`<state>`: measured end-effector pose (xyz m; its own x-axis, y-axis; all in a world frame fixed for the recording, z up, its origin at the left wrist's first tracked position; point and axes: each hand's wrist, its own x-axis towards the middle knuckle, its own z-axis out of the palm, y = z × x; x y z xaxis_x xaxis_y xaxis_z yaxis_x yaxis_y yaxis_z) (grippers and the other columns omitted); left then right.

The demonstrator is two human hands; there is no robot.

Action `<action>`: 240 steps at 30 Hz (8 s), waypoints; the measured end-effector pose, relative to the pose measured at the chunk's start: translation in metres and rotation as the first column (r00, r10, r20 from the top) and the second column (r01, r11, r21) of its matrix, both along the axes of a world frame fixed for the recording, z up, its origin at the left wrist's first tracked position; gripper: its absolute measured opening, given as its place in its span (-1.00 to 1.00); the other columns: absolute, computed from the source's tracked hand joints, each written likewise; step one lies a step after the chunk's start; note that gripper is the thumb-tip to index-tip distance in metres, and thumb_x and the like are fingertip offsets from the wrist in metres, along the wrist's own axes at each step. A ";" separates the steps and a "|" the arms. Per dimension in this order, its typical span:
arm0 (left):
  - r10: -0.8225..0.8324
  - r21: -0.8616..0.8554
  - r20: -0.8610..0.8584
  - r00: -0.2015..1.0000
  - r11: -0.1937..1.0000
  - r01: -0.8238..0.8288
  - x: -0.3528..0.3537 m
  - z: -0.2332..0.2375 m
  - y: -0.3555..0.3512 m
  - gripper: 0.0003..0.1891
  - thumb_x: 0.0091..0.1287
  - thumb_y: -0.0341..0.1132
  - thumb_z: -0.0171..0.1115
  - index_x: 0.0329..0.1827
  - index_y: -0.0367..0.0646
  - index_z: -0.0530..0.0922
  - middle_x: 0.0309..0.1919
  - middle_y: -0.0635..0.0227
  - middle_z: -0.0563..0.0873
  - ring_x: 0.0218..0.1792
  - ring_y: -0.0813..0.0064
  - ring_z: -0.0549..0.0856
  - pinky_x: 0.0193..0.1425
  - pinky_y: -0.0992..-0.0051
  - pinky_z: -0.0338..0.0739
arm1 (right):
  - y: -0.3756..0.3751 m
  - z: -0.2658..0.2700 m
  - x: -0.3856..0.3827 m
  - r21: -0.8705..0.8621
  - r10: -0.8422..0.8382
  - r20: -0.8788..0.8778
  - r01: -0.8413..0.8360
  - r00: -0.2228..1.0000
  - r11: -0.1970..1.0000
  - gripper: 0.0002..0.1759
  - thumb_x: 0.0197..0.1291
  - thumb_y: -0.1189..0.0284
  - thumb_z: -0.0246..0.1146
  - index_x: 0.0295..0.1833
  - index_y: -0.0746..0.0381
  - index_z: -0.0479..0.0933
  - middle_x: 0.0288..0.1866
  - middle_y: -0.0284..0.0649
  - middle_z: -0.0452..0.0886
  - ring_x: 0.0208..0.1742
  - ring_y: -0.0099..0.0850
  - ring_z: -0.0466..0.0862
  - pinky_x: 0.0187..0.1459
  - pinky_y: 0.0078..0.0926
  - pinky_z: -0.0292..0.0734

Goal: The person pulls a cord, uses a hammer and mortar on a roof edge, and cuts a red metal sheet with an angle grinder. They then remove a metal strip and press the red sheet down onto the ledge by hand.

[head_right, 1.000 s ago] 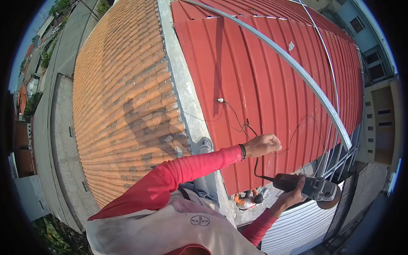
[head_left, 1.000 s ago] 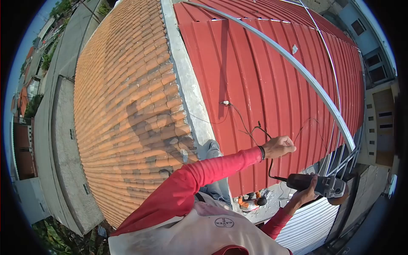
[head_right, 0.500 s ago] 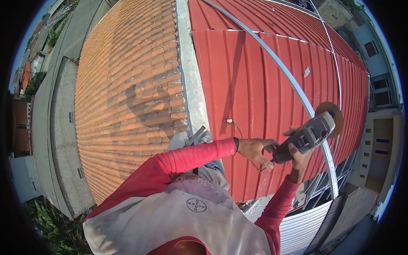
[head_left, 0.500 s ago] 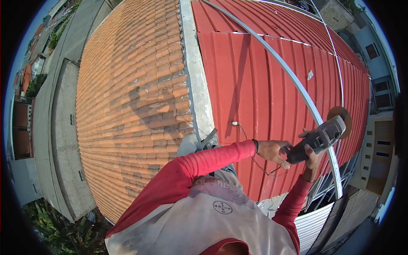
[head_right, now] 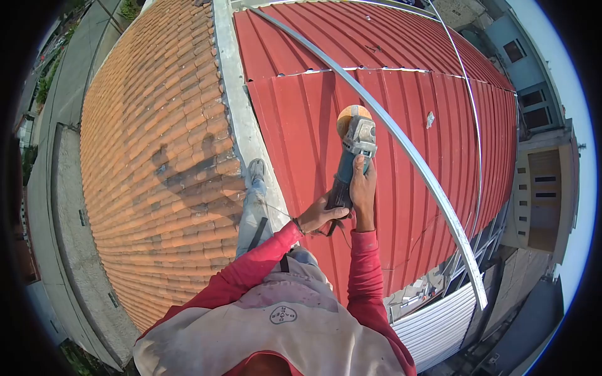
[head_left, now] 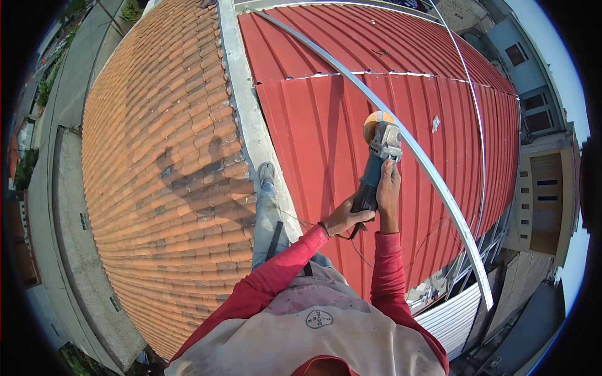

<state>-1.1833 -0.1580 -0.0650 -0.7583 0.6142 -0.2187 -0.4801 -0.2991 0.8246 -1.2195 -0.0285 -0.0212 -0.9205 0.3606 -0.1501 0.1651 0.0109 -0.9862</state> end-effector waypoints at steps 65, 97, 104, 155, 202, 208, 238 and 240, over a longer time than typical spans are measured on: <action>0.489 -0.521 -0.562 0.667 0.417 -0.745 -0.721 -0.774 -0.249 -0.59 0.35 -0.05 0.31 0.02 -0.24 0.65 -0.25 0.34 0.78 -0.32 0.57 0.72 -0.17 0.53 0.61 | -0.171 -0.705 -0.641 0.035 0.432 0.288 -0.460 0.855 0.887 -0.69 0.05 0.39 0.42 -0.19 0.34 0.53 -0.46 -0.21 0.59 -0.55 -0.38 0.66 -0.51 -0.40 0.61; 0.641 -0.616 -0.354 0.681 0.387 -0.686 -0.720 -0.729 -0.236 -0.76 0.24 -0.16 0.41 -0.17 -0.13 0.77 -0.27 0.26 0.81 -0.22 0.44 0.77 -0.02 0.43 0.62 | -0.178 -0.699 -0.652 0.125 0.456 0.361 -0.526 0.814 0.841 -0.70 0.04 0.36 0.39 -0.22 0.34 0.53 -0.45 -0.21 0.60 -0.56 -0.40 0.65 -0.53 -0.44 0.59; 0.622 -0.615 -0.380 0.685 0.383 -0.690 -0.725 -0.738 -0.238 -0.76 0.24 -0.19 0.42 -0.15 -0.13 0.77 -0.24 0.29 0.82 -0.21 0.46 0.77 -0.01 0.44 0.62 | -0.178 -0.707 -0.661 0.093 0.451 0.380 -0.518 0.808 0.850 -0.70 0.05 0.36 0.39 -0.21 0.33 0.51 -0.45 -0.22 0.59 -0.55 -0.40 0.64 -0.52 -0.44 0.59; 0.719 -0.614 -0.248 0.650 0.402 -0.679 -0.723 -0.741 -0.234 -0.75 0.22 -0.13 0.42 -0.14 -0.04 0.79 -0.15 0.24 0.81 -0.06 0.36 0.76 0.11 0.40 0.58 | -0.168 -0.717 -0.637 0.079 0.466 0.385 -0.531 0.797 0.843 -0.64 0.04 0.36 0.40 -0.14 0.35 0.48 -0.39 -0.20 0.59 -0.54 -0.36 0.66 -0.51 -0.41 0.63; 0.687 -0.578 -0.284 0.669 0.434 -0.691 -0.730 -0.759 -0.237 -0.72 0.23 -0.13 0.43 -0.12 -0.09 0.79 -0.13 0.28 0.81 -0.06 0.44 0.76 0.11 0.44 0.59 | -0.155 -0.730 -0.606 0.077 0.485 0.392 -0.553 0.782 0.830 -0.64 0.04 0.45 0.40 -0.08 0.34 0.46 -0.40 -0.20 0.61 -0.54 -0.39 0.64 -0.50 -0.41 0.59; 0.714 -0.621 -0.256 0.651 0.395 -0.677 -0.726 -0.752 -0.236 -0.71 0.22 -0.11 0.44 -0.11 -0.10 0.79 -0.14 0.28 0.82 -0.07 0.42 0.76 0.11 0.45 0.58 | -0.150 -0.733 -0.602 0.068 0.491 0.428 -0.568 0.759 0.820 -0.63 0.05 0.44 0.41 -0.08 0.35 0.46 -0.40 -0.19 0.62 -0.54 -0.38 0.65 -0.50 -0.41 0.60; 0.717 -0.611 -0.244 0.653 0.409 -0.677 -0.726 -0.751 -0.238 -0.71 0.22 -0.11 0.45 -0.12 -0.07 0.79 -0.13 0.27 0.81 -0.04 0.43 0.75 0.14 0.44 0.57 | -0.140 -0.744 -0.568 0.053 0.485 0.445 -0.563 0.753 0.825 -0.59 0.03 0.46 0.41 -0.04 0.35 0.45 -0.38 -0.21 0.62 -0.52 -0.43 0.63 -0.48 -0.43 0.59; 0.704 -0.618 -0.256 0.662 0.407 -0.672 -0.727 -0.752 -0.237 -0.71 0.22 -0.11 0.45 -0.11 -0.07 0.79 -0.13 0.27 0.81 -0.04 0.43 0.75 0.14 0.45 0.57 | -0.137 -0.748 -0.566 0.043 0.504 0.424 -0.573 0.752 0.818 -0.59 0.03 0.46 0.42 -0.04 0.35 0.45 -0.39 -0.21 0.62 -0.52 -0.43 0.63 -0.48 -0.43 0.59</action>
<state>-1.9106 -0.3952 -0.8172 -0.8426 -0.4110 -0.3480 -0.3897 0.0193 0.9207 -1.7853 -0.1653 -0.7690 -0.8501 -0.1277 -0.5109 0.4390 0.3641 -0.8214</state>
